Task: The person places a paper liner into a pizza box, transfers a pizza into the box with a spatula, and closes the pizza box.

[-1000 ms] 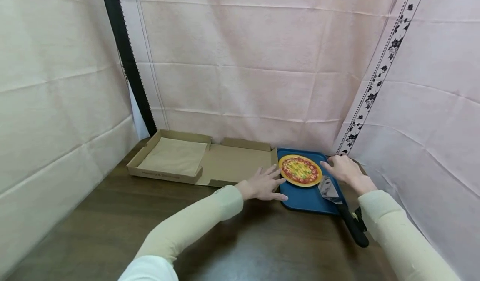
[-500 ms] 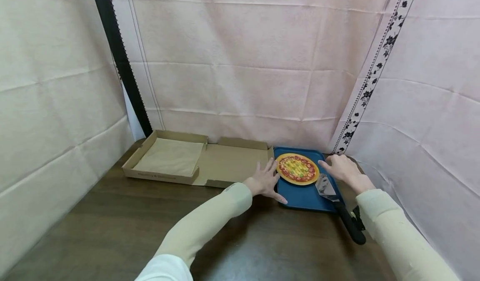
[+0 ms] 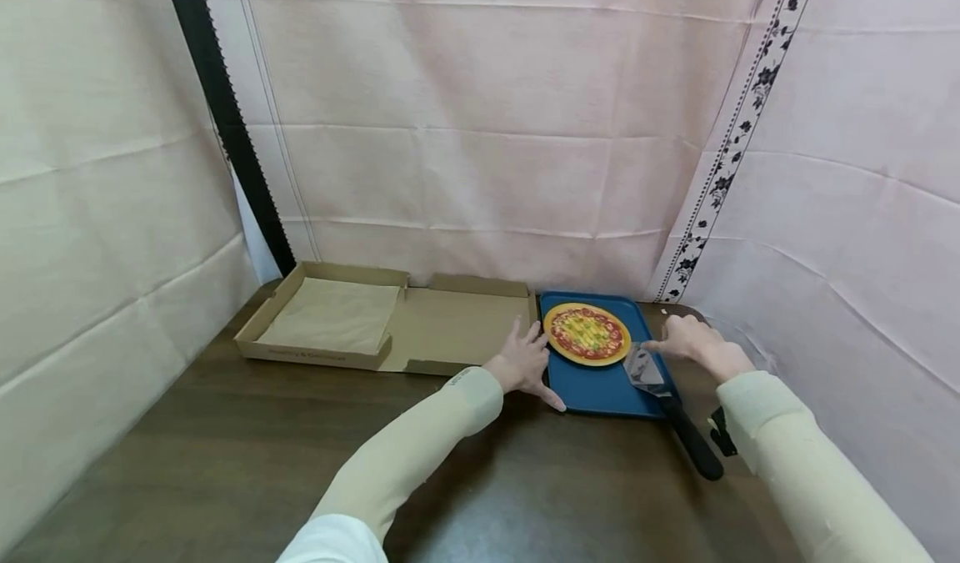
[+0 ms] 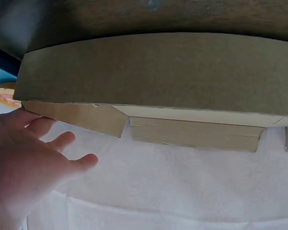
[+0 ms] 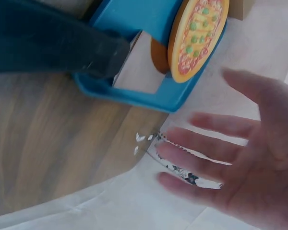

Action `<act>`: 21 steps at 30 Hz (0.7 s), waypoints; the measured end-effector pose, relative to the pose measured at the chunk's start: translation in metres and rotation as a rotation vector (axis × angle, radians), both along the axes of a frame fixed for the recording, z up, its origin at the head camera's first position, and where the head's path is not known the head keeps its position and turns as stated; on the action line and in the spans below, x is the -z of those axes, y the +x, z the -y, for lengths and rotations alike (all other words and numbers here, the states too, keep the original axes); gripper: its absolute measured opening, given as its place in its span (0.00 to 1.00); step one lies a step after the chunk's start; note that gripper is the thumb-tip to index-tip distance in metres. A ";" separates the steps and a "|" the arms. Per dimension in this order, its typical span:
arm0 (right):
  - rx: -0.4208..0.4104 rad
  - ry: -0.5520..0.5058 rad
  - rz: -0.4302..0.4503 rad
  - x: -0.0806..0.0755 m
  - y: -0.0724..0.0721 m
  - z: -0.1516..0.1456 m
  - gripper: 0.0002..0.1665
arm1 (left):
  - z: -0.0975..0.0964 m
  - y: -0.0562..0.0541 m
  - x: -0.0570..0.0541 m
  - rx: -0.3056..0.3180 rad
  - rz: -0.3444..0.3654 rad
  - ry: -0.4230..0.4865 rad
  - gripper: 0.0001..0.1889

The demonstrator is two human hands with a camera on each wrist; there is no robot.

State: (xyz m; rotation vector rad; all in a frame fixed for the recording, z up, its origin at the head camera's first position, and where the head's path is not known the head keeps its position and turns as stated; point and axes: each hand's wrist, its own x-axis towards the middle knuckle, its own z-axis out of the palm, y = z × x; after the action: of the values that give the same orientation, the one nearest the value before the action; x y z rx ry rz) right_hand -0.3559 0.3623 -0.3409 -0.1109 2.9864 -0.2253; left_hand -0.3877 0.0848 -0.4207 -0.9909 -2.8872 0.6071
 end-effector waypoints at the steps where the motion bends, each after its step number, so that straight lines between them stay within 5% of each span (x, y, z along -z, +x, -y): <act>1: 0.008 -0.001 0.046 -0.001 0.002 0.000 0.26 | 0.001 0.000 -0.001 -0.008 0.003 0.003 0.56; 6: 0.107 0.021 0.300 0.000 0.019 0.001 0.33 | 0.003 -0.002 -0.004 -0.022 0.022 0.017 0.54; 11: 0.155 0.079 0.451 0.011 0.038 0.005 0.43 | 0.000 0.000 -0.005 -0.038 0.027 0.012 0.50; 17: 0.142 0.086 0.482 0.026 0.045 0.005 0.35 | -0.007 0.003 -0.004 -0.021 0.014 -0.011 0.48; 21: 0.150 0.132 0.434 0.022 0.043 0.002 0.25 | -0.011 0.003 -0.005 -0.012 0.013 -0.022 0.47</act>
State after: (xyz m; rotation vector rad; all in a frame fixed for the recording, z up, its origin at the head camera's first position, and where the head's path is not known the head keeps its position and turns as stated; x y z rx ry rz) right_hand -0.3125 0.3604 -0.3625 0.1575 2.5676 -0.0573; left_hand -0.3844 0.0954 -0.4153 -0.9849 -2.9057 0.6373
